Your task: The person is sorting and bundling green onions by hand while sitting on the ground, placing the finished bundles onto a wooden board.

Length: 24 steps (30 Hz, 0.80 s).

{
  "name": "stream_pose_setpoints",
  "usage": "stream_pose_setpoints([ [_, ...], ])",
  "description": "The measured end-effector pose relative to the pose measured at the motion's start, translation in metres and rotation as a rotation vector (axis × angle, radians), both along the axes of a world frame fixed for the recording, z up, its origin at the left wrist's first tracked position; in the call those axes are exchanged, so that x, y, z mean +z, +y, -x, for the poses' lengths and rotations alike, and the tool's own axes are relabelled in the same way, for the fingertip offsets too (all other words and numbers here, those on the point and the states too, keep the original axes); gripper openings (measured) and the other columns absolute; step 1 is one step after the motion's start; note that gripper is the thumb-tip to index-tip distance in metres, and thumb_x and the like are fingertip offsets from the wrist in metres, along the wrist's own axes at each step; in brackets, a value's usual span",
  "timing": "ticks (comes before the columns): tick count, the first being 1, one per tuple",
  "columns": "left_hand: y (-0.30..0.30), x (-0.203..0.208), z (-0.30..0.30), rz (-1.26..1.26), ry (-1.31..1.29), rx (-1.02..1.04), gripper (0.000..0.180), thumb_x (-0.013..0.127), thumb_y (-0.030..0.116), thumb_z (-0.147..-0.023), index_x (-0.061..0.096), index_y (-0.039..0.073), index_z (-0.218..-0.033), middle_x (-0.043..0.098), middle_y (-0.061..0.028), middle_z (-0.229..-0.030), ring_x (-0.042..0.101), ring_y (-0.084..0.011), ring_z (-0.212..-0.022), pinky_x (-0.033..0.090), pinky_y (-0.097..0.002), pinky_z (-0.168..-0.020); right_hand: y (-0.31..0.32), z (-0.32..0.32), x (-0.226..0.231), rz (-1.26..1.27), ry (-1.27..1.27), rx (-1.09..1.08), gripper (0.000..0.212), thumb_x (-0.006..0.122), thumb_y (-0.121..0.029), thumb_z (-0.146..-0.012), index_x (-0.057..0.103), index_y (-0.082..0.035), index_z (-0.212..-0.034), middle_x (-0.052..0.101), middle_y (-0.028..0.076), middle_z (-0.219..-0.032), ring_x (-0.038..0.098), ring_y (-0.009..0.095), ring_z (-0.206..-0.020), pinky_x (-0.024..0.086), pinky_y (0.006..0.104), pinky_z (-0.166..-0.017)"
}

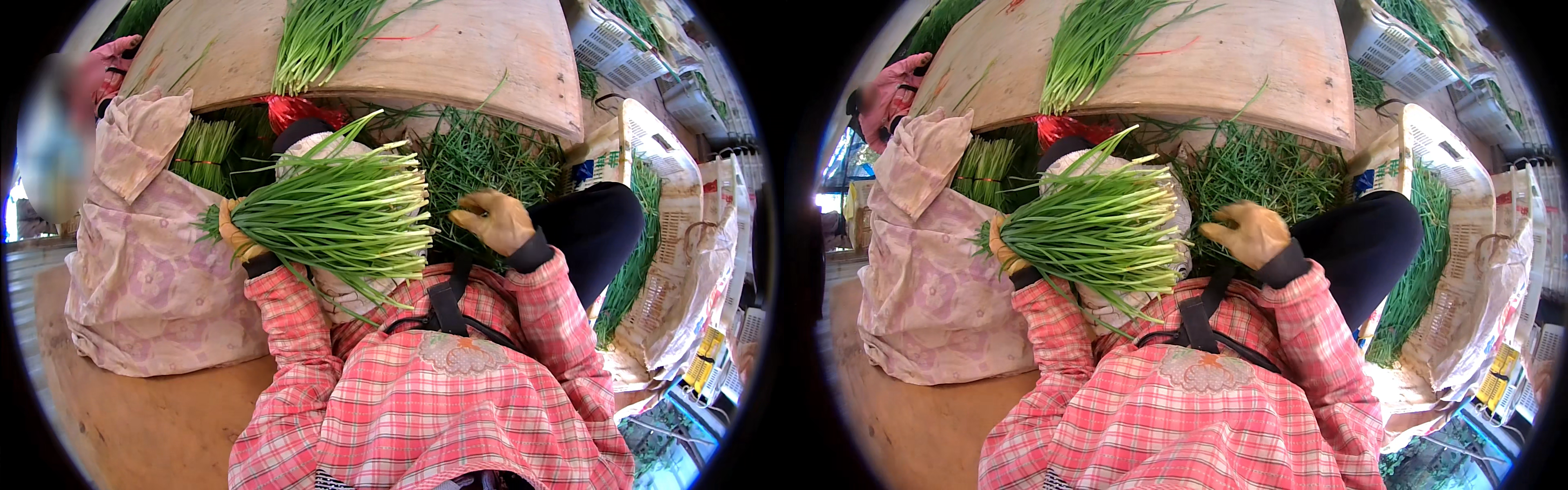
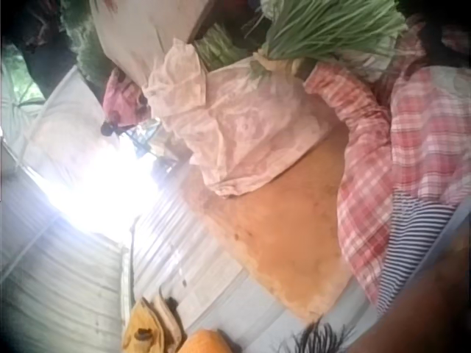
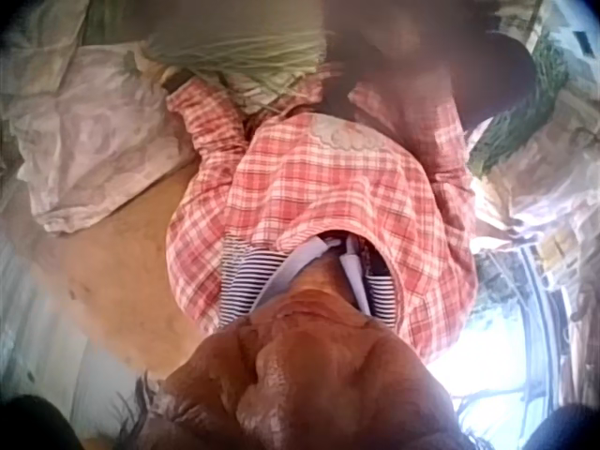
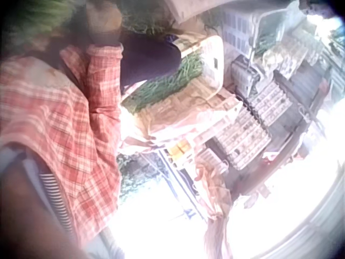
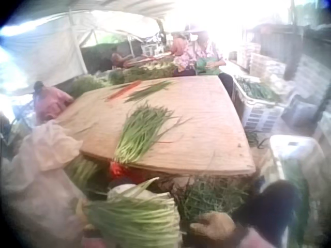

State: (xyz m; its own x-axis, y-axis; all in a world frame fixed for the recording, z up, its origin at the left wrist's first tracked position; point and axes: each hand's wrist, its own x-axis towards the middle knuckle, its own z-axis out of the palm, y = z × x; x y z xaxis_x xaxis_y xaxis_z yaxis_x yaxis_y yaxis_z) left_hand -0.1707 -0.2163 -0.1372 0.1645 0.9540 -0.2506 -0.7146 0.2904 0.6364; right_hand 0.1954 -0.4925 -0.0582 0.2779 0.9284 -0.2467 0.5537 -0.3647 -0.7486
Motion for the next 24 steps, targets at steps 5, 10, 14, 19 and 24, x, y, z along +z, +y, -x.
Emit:
stream_pose_setpoints([
  [5, -0.023, 0.045, -0.036, 0.005, 0.016, 0.062, 0.039, 0.047, 0.024, -0.091, 0.036, 0.016, -0.054, 0.038, 0.001, -0.054, 0.038, -0.0137, -0.055, 0.038, -0.0303, -0.059, 0.049, 0.053, -0.014, -0.153, 0.959, -0.141, 0.034, 0.068, -0.022, -0.08, 0.062, 0.003, -0.102, 0.066, 0.011, -0.092, 0.061, 0.015, -0.087, 0.049, 0.0275, -0.076],
  [10, -0.033, 0.056, -0.04, -0.109, 0.034, 0.005, 0.038, 0.041, 0.029, -0.093, 0.032, 0.015, -0.059, 0.034, -0.0003, -0.056, 0.035, -0.0153, -0.059, 0.035, -0.0317, -0.063, 0.042, 0.062, -0.022, -0.116, 2.24, -0.04, 0.035, 0.033, -0.012, -0.092, 0.048, 0.012, -0.112, 0.058, 0.023, -0.11, 0.059, 0.03, -0.102, 0.046, 0.048, -0.094],
  [14, -0.025, 0.035, -0.026, -0.025, 0.077, 0.041, 0.038, 0.04, 0.029, -0.094, 0.033, 0.014, -0.059, 0.041, -0.0016, -0.058, 0.041, -0.0157, -0.062, 0.038, -0.0324, -0.064, 0.009, 0.081, 0.005, -0.204, 0.744, -0.079, 0.019, 0.055, -0.008, -0.086, 0.06, 0.008, -0.095, 0.064, 0.012, -0.08, 0.061, 0.022, -0.073, 0.05, 0.0368, -0.079],
  [19, -0.027, 0.046, -0.035, -0.061, -0.048, -0.012, 0.038, 0.04, 0.027, -0.094, 0.029, 0.014, -0.059, 0.032, 0.0, -0.056, 0.033, -0.0146, -0.058, 0.033, -0.0306, -0.06, -0.029, 0.046, -0.006, -0.163, 0.773, -0.251, 0.015, 0.065, -0.012, -0.084, 0.065, 0.003, -0.082, 0.064, 0.007, -0.08, 0.057, 0.01, -0.067, 0.047, 0.0229, -0.062],
  [24, -0.024, 0.042, -0.032, -0.221, -0.301, -0.179, 0.038, 0.041, 0.024, -0.093, 0.026, 0.015, -0.059, 0.026, 0.0015, -0.055, 0.025, -0.0128, -0.056, 0.026, -0.0293, -0.056, 0.003, 0.005, 0.006, -0.137, 0.206, -0.076, 0.03, 0.066, -0.022, -0.081, 0.064, 0.004, -0.096, 0.065, 0.016, -0.088, 0.063, 0.019, -0.078, 0.05, 0.0294, -0.071],
])
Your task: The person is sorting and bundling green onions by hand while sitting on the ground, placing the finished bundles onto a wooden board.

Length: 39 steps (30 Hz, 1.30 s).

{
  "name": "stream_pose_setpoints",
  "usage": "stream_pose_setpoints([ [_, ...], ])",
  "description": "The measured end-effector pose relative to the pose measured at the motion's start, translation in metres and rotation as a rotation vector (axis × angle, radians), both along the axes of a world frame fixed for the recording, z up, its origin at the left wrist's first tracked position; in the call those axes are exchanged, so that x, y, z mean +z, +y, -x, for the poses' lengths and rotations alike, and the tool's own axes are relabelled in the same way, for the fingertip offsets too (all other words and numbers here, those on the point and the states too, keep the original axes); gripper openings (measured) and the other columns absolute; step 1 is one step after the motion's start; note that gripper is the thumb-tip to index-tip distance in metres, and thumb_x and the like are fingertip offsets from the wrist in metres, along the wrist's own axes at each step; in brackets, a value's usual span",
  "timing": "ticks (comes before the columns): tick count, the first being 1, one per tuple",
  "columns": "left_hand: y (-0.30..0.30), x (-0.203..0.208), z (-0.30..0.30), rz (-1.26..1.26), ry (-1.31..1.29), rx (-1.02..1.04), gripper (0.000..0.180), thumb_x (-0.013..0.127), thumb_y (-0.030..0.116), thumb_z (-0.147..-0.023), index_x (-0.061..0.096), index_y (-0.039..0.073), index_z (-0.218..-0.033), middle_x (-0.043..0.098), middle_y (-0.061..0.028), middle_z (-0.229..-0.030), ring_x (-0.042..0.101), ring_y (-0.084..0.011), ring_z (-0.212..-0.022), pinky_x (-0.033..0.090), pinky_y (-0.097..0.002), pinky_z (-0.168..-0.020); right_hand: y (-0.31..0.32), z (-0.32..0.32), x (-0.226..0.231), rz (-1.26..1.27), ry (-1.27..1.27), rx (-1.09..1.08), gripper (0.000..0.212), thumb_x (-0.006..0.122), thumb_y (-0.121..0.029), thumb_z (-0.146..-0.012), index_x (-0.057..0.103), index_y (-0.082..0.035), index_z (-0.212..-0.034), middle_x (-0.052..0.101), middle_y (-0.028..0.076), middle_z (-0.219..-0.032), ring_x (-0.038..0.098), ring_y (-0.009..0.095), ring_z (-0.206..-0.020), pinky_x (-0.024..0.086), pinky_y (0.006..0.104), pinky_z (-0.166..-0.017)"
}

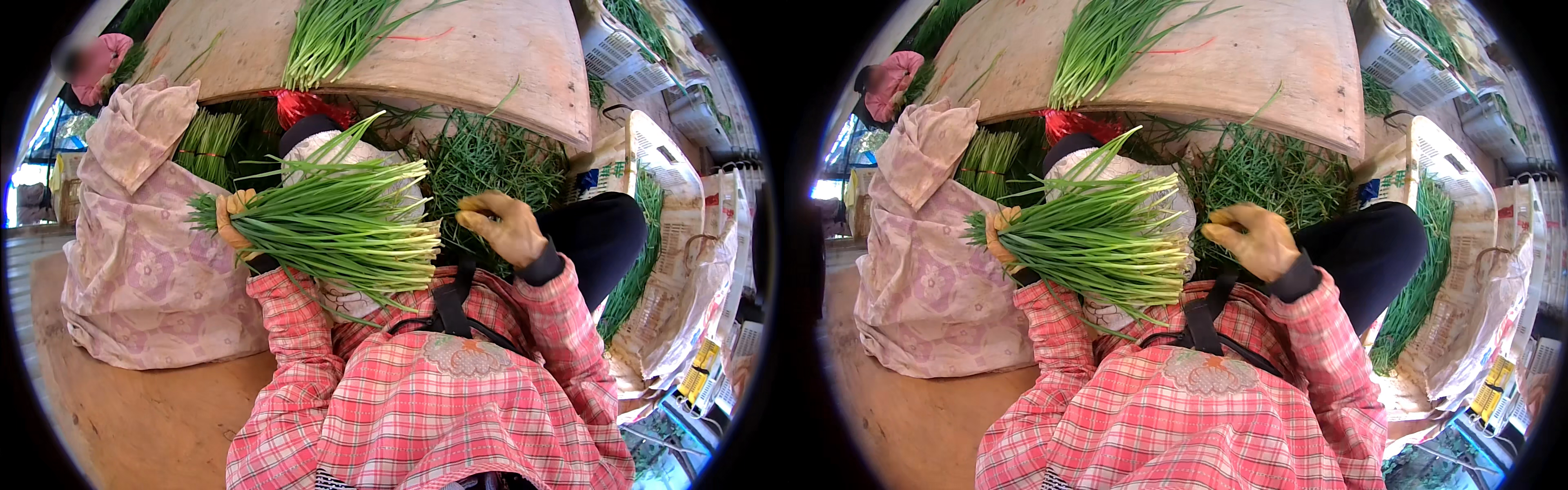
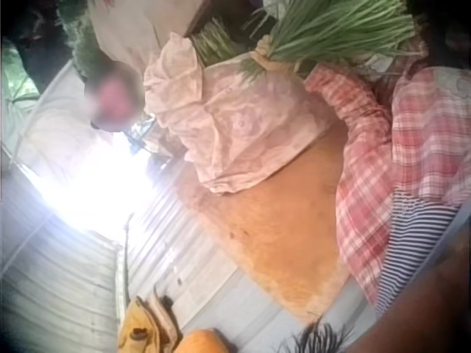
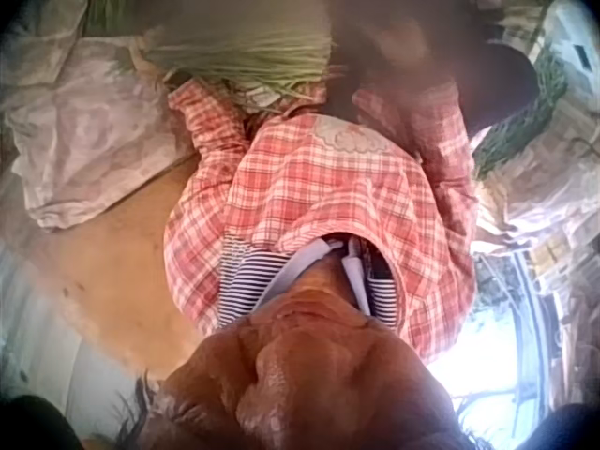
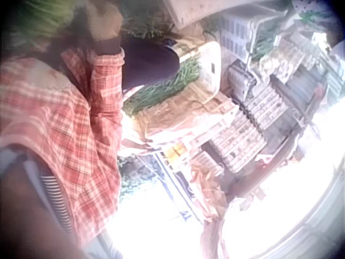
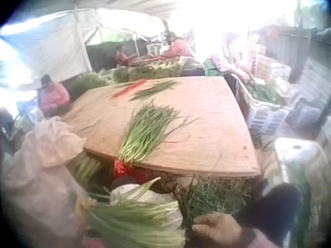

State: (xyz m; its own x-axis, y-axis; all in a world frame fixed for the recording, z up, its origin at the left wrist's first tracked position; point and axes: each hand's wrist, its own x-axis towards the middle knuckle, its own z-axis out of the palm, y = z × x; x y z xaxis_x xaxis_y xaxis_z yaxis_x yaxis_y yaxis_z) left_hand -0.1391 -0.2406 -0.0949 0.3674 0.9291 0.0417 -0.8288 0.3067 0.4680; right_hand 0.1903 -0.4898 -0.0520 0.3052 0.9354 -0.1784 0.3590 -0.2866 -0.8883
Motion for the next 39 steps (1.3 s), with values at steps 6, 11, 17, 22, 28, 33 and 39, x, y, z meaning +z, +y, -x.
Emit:
stream_pose_setpoints([
  [6, -0.005, 0.019, -0.019, -0.156, 0.044, 0.032, 0.04, 0.041, 0.025, -0.093, 0.026, 0.015, -0.057, 0.028, 0.0015, -0.054, 0.024, -0.0117, -0.051, 0.023, -0.0275, -0.049, 0.08, 0.041, -0.05, 0.067, 0.22, 0.058, 0.042, 0.07, -0.033, -0.075, 0.066, 0.002, -0.097, 0.067, 0.016, -0.085, 0.064, 0.021, -0.078, 0.048, 0.0314, -0.074],
  [11, -0.004, 0.014, -0.002, -0.195, 0.04, -0.052, 0.039, 0.039, 0.025, -0.094, 0.029, 0.015, -0.058, 0.032, 0.0006, -0.055, 0.027, -0.0116, -0.052, 0.025, -0.0288, -0.05, 0.052, 0.037, -0.052, 0.079, -0.303, -0.15, 0.025, 0.062, -0.032, -0.077, 0.07, -0.009, -0.082, 0.066, 0.014, -0.075, 0.065, 0.029, -0.072, 0.05, 0.0383, -0.069],
  [17, -0.002, -0.005, 0.01, -0.134, 0.106, -0.027, 0.039, 0.036, 0.027, -0.095, 0.03, 0.014, -0.058, 0.031, -0.0003, -0.056, 0.027, -0.0135, -0.053, 0.027, -0.03, -0.052, 0.013, -0.017, 0.007, -0.13, -0.442, -0.121, 0.037, 0.068, -0.014, -0.074, 0.061, -0.006, -0.11, 0.062, 0.012, -0.1, 0.06, 0.028, -0.09, 0.047, 0.0356, -0.079],
  [22, 0.003, 0.007, -0.01, -0.25, -0.04, -0.118, 0.039, 0.034, 0.023, -0.095, 0.027, 0.013, -0.058, 0.028, -0.0011, -0.054, 0.026, -0.0144, -0.053, 0.026, -0.0307, -0.052, 0.05, 0.06, 0.02, -0.305, -0.81, 0.315, 0.026, 0.061, -0.024, -0.079, 0.06, -0.009, -0.1, 0.058, 0.012, -0.081, 0.057, 0.027, -0.073, 0.045, 0.0396, -0.065],
  [28, -0.013, 0.019, -0.012, -0.126, 0.082, -0.009, 0.041, 0.035, 0.026, -0.096, 0.029, 0.014, -0.057, 0.028, 0.0008, -0.056, 0.027, -0.0125, -0.054, 0.026, -0.0305, -0.052, 0.017, 0.063, 0.009, -0.35, -0.627, 0.222, 0.013, 0.06, -0.016, -0.08, 0.055, -0.008, -0.071, 0.052, 0.009, -0.06, 0.054, 0.028, -0.057, 0.043, 0.0394, -0.052],
  [33, -0.017, 0.026, -0.047, -0.105, 0.113, 0.004, 0.037, 0.038, 0.019, -0.095, 0.028, 0.014, -0.06, 0.026, 0.001, -0.052, 0.025, -0.0123, -0.05, 0.024, -0.0278, -0.048, -0.011, 0.047, 0.008, -0.183, -0.239, 0.088, 0.019, 0.056, -0.015, -0.087, 0.062, -0.001, -0.075, 0.057, 0.011, -0.059, 0.054, 0.02, -0.051, 0.042, 0.0299, -0.049],
  [39, -0.003, 0.017, -0.025, -0.225, 0.064, -0.041, 0.038, 0.034, 0.021, -0.096, 0.028, 0.015, -0.059, 0.028, 0.0003, -0.055, 0.026, -0.012, -0.052, 0.027, -0.0281, -0.051, -0.004, 0.038, 0.019, 0.111, 0.269, -0.234, 0.02, 0.054, -0.011, -0.09, 0.063, 0.005, -0.083, 0.059, 0.004, -0.064, 0.046, 0.007, -0.052, 0.039, 0.0219, -0.049],
])
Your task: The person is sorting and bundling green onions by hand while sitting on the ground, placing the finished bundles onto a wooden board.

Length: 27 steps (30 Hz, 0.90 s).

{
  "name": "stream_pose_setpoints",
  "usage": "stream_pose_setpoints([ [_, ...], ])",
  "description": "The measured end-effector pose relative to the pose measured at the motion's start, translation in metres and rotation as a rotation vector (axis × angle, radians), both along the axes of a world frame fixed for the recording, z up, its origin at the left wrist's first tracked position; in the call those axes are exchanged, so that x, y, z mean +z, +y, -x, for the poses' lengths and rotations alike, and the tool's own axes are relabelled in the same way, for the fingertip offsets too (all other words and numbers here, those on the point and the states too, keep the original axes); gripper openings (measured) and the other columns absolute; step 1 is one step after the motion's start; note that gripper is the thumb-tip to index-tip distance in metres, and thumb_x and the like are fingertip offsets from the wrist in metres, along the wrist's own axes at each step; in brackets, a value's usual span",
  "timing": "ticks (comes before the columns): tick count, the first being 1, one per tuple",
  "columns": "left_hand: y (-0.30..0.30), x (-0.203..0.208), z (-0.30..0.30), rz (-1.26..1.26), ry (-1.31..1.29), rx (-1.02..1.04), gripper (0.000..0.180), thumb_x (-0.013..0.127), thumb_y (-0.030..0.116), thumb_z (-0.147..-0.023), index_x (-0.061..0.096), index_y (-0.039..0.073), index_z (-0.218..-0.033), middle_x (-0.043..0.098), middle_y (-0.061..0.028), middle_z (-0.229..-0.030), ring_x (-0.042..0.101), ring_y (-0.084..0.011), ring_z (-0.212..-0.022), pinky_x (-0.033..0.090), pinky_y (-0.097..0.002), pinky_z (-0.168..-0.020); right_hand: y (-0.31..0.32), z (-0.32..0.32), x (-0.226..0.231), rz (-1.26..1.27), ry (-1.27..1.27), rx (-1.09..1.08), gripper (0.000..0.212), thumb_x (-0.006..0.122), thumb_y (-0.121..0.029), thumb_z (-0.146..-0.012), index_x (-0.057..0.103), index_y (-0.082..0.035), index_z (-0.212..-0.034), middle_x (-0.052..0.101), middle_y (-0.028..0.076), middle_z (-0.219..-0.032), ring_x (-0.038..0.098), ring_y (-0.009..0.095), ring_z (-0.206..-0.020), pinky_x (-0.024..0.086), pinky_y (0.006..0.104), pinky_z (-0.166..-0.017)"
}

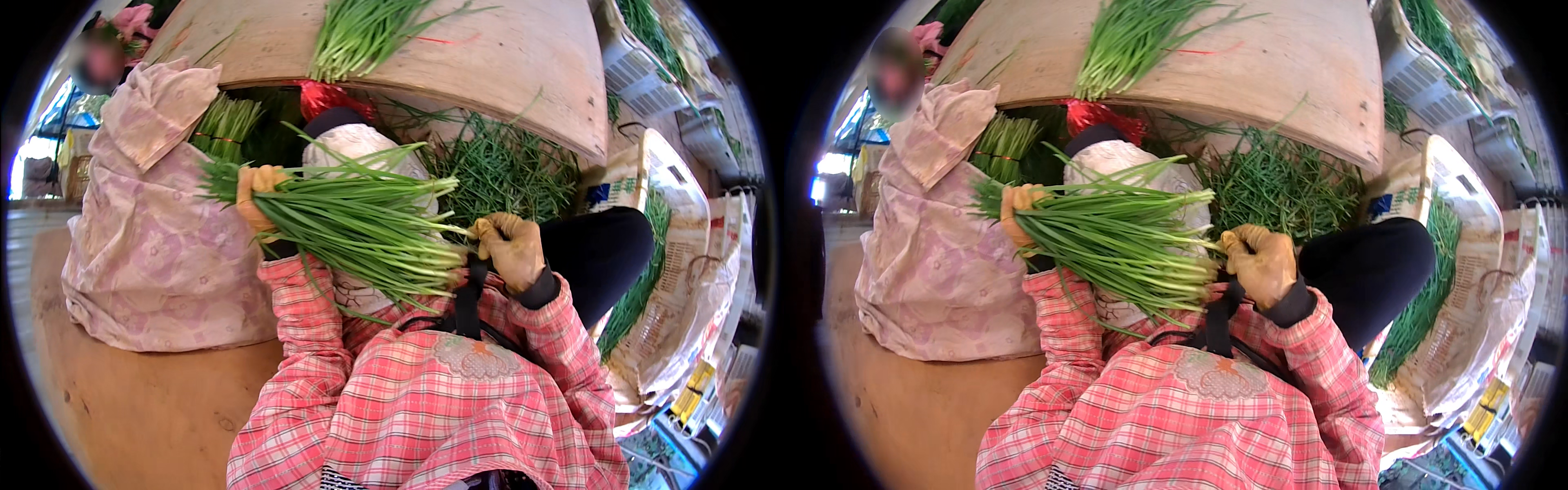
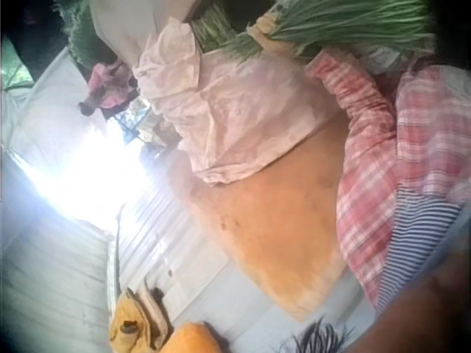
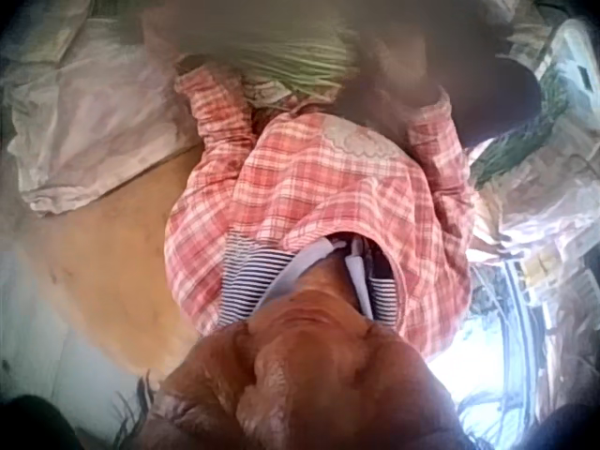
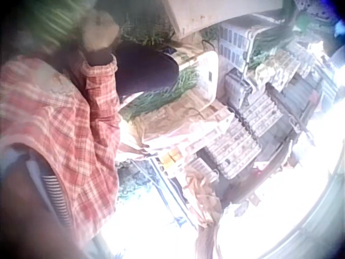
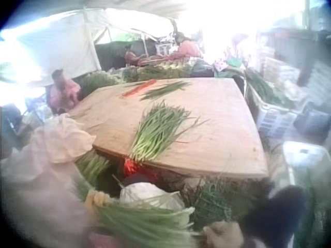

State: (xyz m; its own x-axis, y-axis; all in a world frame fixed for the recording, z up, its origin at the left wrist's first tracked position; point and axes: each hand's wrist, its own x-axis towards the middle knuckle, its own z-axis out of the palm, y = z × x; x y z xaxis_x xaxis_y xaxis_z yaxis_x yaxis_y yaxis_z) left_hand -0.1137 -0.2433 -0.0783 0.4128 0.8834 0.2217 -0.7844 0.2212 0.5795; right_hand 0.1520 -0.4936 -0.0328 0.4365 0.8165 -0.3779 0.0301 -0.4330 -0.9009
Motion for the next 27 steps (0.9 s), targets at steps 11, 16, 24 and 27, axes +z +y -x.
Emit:
stream_pose_setpoints([
  [11, 0.001, -0.009, 0.022, 0.086, 0.006, -0.062, 0.037, 0.036, 0.027, -0.094, 0.033, 0.015, -0.059, 0.033, 0.0015, -0.056, 0.032, -0.0117, -0.055, 0.03, -0.0291, -0.054, 0.034, -0.001, 0.001, -0.501, -0.656, 0.383, 0.022, 0.061, -0.023, -0.082, 0.063, -0.004, -0.093, 0.061, 0.013, -0.083, 0.06, 0.03, -0.078, 0.048, 0.039, -0.068],
  [16, 0.007, -0.01, 0.033, 0.155, 0.013, -0.082, 0.039, 0.036, 0.029, -0.095, 0.033, 0.015, -0.059, 0.033, 0.0007, -0.056, 0.032, -0.0124, -0.056, 0.03, -0.0296, -0.055, 0.022, 0.023, -0.009, -0.448, -0.818, 0.54, 0.014, 0.063, -0.019, -0.078, 0.059, -0.007, -0.073, 0.055, 0.008, -0.06, 0.056, 0.027, -0.055, 0.044, 0.0361, -0.049],
  [24, 0.01, -0.024, 0.021, 0.206, 0.06, -0.122, 0.041, 0.033, 0.032, -0.096, 0.033, 0.015, -0.058, 0.033, 0.0005, -0.059, 0.027, -0.0142, -0.057, 0.028, -0.0311, -0.056, 0.011, -0.022, -0.024, -0.081, 0.161, -0.241, 0.022, 0.059, -0.018, -0.089, 0.062, 0.003, -0.082, 0.062, 0.005, -0.07, 0.043, 0.004, -0.051, 0.037, 0.0194, -0.048],
  [27, 0.011, -0.028, 0.027, 0.33, 0.162, 0.022, 0.04, 0.037, 0.034, -0.094, 0.036, 0.015, -0.059, 0.038, -0.0005, -0.061, 0.038, -0.0154, -0.057, 0.036, -0.0338, -0.058, 0.021, -0.022, -0.041, -0.122, -0.182, 0.02, 0.033, 0.065, -0.031, -0.082, 0.067, 0.0, -0.09, 0.064, 0.011, -0.076, 0.058, 0.017, -0.063, 0.046, 0.03, -0.057],
])
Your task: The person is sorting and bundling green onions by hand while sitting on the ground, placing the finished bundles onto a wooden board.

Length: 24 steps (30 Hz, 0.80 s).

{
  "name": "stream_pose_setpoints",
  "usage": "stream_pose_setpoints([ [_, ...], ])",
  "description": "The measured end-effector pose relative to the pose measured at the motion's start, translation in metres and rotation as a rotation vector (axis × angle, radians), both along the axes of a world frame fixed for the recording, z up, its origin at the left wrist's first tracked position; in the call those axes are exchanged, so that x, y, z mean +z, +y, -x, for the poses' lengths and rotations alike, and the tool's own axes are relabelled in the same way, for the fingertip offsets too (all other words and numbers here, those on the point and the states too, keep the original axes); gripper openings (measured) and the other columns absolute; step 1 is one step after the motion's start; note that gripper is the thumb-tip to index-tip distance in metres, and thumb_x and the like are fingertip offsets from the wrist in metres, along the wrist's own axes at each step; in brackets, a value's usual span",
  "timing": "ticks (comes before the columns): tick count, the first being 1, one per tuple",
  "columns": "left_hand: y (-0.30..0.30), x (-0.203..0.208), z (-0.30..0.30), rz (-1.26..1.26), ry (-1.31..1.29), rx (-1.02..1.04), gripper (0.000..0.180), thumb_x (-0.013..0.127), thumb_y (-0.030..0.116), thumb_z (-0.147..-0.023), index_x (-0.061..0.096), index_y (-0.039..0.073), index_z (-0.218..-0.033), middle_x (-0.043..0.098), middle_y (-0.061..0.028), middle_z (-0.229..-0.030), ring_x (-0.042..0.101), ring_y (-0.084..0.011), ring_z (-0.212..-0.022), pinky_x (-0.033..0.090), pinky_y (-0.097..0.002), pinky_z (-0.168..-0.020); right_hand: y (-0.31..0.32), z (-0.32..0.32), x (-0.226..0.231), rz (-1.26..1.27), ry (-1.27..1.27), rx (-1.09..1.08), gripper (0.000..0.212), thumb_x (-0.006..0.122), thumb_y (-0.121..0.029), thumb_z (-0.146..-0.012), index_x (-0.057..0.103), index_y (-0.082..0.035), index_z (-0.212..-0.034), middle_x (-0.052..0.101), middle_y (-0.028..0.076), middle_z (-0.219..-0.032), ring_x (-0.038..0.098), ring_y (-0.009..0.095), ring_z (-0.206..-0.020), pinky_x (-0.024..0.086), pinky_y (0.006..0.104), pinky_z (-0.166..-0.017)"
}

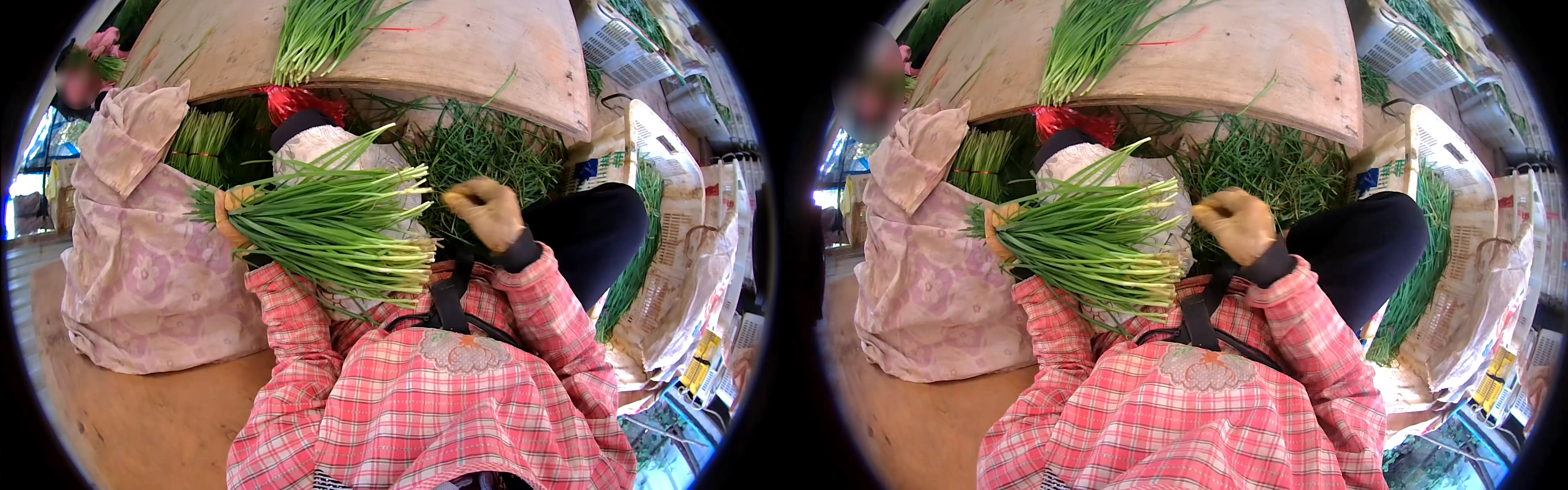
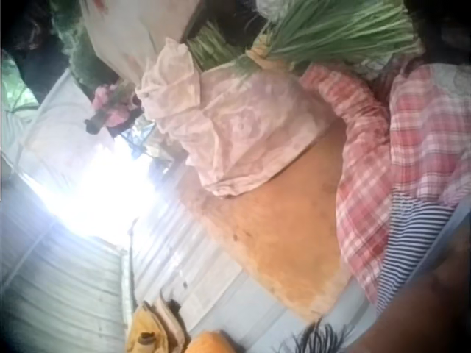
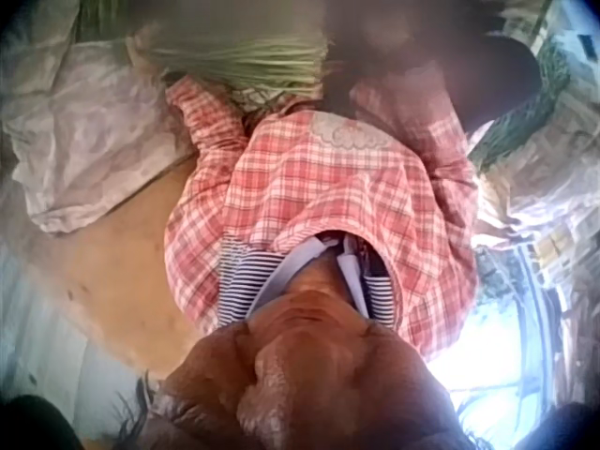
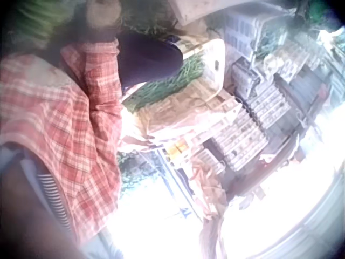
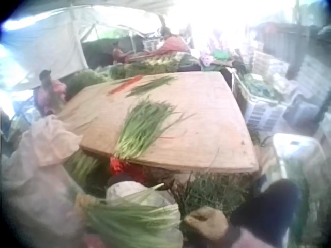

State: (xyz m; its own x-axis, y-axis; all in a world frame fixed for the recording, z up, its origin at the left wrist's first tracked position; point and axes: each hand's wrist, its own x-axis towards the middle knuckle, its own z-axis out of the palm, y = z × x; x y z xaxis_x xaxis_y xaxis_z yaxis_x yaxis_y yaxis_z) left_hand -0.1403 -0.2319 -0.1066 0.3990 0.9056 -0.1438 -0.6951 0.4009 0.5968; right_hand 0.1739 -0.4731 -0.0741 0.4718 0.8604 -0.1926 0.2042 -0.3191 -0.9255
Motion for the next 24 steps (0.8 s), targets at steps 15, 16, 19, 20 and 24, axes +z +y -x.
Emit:
stream_pose_setpoints([
  [15, 0.003, -0.019, 0.021, -0.125, -0.25, -0.224, 0.037, 0.039, 0.032, -0.093, 0.033, 0.017, -0.06, 0.032, 0.0025, -0.057, 0.028, -0.012, -0.055, 0.028, -0.0301, -0.056, -0.019, -0.048, 0.008, 0.096, -0.629, 0.091, 0.036, 0.068, -0.023, -0.075, 0.06, -0.006, -0.105, 0.062, 0.016, -0.093, 0.061, 0.031, -0.079, 0.048, 0.0385, -0.07],
  [16, 0.002, -0.011, 0.016, -0.13, -0.279, -0.253, 0.037, 0.039, 0.032, -0.093, 0.033, 0.016, -0.06, 0.032, 0.0025, -0.058, 0.028, -0.0122, -0.055, 0.028, -0.0303, -0.056, -0.013, -0.037, 0.023, -0.125, -0.669, 0.092, 0.035, 0.067, -0.023, -0.075, 0.06, -0.006, -0.106, 0.062, 0.016, -0.091, 0.06, 0.031, -0.079, 0.048, 0.0389, -0.07],
  [19, -0.001, 0.004, 0.007, -0.136, -0.199, -0.132, 0.039, 0.039, 0.032, -0.094, 0.03, 0.016, -0.059, 0.029, 0.002, -0.059, 0.028, -0.0127, -0.056, 0.027, -0.0302, -0.056, 0.019, 0.0, 0.061, -0.431, -0.809, 0.265, 0.031, 0.065, -0.026, -0.077, 0.062, -0.007, -0.101, 0.062, 0.015, -0.087, 0.06, 0.029, -0.081, 0.047, 0.0389, -0.069],
  [20, -0.002, 0.008, 0.007, -0.146, -0.169, -0.104, 0.039, 0.039, 0.031, -0.094, 0.03, 0.015, -0.059, 0.029, 0.0019, -0.059, 0.028, -0.0128, -0.057, 0.027, -0.0301, -0.056, 0.029, 0.014, 0.058, -0.362, -0.817, 0.321, 0.027, 0.065, -0.027, -0.077, 0.063, -0.007, -0.095, 0.063, 0.014, -0.085, 0.06, 0.029, -0.08, 0.047, 0.0384, -0.068],
  [24, -0.006, 0.013, 0.005, -0.132, -0.066, -0.025, 0.04, 0.038, 0.03, -0.094, 0.028, 0.015, -0.058, 0.028, 0.0016, -0.06, 0.027, -0.0129, -0.058, 0.027, -0.0303, -0.055, 0.033, 0.035, 0.022, -0.213, -0.259, 0.227, 0.016, 0.066, -0.016, -0.079, 0.066, -0.001, -0.084, 0.065, 0.01, -0.078, 0.06, 0.019, -0.07, 0.047, 0.0312, -0.064],
])
